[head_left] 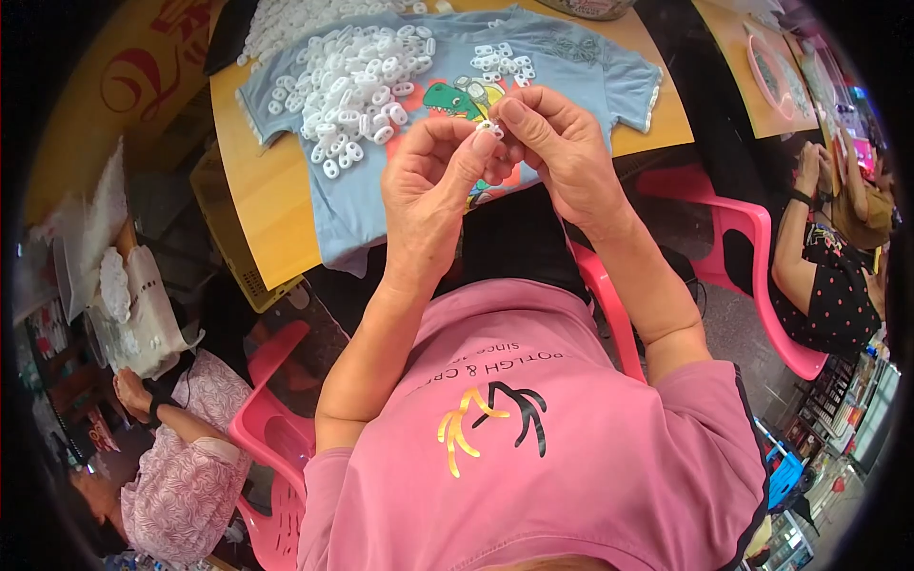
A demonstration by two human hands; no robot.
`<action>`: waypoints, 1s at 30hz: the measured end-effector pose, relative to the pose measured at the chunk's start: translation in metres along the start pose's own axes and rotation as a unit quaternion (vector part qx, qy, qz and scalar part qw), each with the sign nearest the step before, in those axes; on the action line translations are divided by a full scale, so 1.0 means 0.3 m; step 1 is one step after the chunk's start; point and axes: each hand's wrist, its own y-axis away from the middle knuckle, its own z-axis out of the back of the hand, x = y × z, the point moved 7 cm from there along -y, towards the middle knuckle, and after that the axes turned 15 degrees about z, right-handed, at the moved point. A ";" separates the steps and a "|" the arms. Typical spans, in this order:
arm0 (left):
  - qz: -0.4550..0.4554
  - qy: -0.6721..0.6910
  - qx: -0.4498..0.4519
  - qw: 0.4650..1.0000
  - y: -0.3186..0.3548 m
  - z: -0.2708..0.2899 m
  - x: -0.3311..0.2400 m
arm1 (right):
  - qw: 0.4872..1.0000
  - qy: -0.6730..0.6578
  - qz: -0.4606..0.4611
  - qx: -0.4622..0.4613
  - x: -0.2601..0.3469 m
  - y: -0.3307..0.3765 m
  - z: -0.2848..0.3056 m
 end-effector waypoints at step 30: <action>-0.071 -0.071 -0.071 0.992 0.012 0.012 -0.022 | 0.969 0.202 0.142 0.017 0.073 0.004 -0.058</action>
